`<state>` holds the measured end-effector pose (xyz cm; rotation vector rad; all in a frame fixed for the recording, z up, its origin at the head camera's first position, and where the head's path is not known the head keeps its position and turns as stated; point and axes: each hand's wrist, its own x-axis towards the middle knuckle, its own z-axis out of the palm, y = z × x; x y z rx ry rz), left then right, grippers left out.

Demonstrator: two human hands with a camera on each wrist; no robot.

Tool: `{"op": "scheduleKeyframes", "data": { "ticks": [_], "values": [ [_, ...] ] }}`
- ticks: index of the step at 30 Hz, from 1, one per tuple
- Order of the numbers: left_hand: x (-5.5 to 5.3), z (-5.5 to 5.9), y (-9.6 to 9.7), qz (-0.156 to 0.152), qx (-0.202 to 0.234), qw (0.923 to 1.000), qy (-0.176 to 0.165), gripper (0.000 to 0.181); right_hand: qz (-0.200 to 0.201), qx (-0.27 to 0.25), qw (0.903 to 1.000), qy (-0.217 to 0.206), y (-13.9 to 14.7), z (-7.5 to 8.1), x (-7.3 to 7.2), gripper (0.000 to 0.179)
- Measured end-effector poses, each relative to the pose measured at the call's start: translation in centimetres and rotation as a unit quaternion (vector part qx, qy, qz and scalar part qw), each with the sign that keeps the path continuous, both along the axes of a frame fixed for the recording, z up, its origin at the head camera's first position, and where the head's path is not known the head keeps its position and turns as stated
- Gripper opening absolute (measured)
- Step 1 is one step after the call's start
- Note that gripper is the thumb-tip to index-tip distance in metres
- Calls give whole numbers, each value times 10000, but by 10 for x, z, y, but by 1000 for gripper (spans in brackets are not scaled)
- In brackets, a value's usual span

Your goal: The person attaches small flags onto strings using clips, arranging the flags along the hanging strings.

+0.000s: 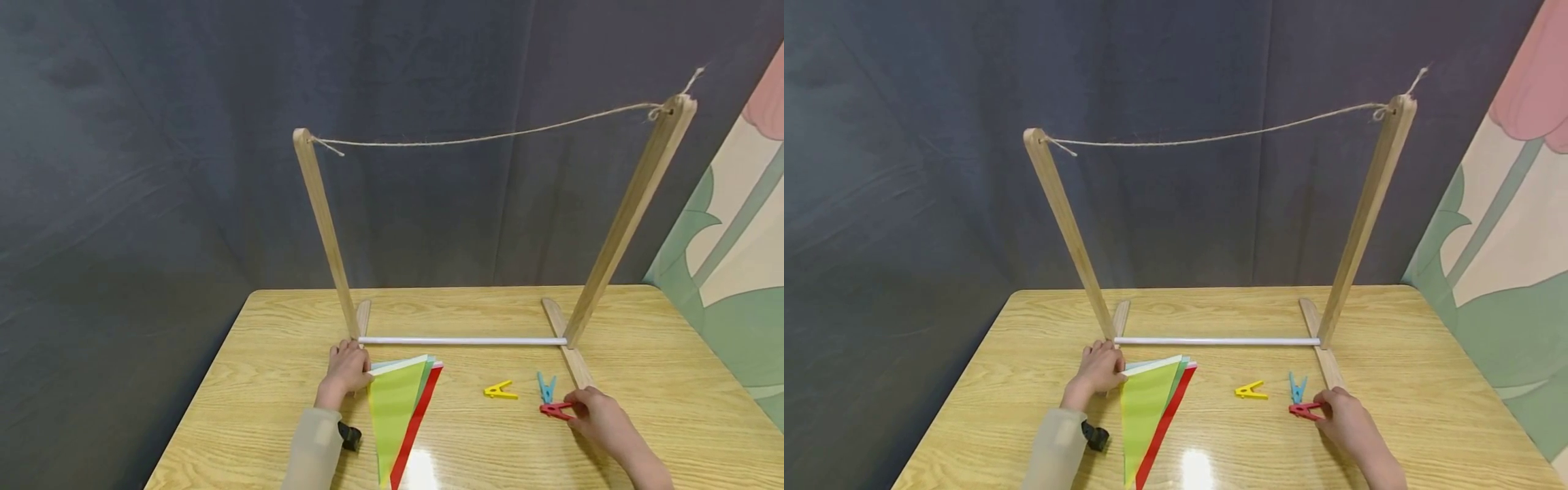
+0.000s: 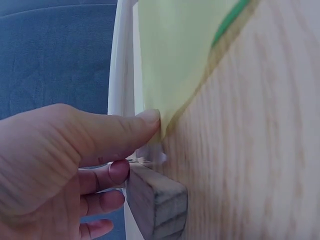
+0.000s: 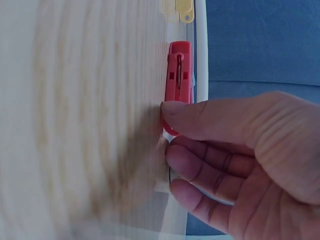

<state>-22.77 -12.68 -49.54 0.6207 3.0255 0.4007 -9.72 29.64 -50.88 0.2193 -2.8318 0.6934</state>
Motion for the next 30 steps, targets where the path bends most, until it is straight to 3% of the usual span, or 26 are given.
{"op": "scheduleKeyframes", "data": {
  "ticks": [9, 17, 25, 30],
  "values": [
    [2, -6, -5, -65, 313, 9992, 257, 27, 27, 8, 10000, -8, -1, 0, 0, 28],
    [4, -13, -9, -156, 759, 9942, 752, 17, 129, 4, 9992, 386, 0, -2, 1, 31],
    [8, -11, -12, -370, 1560, 9845, 714, 8, 6, -78, 9990, -447, 1, 4, -1, 23],
    [10, -4, -13, -565, 2038, 9752, 660, 8, 16, -94, 9997, -246, -1, 5, -2, 23]
  ]
}}
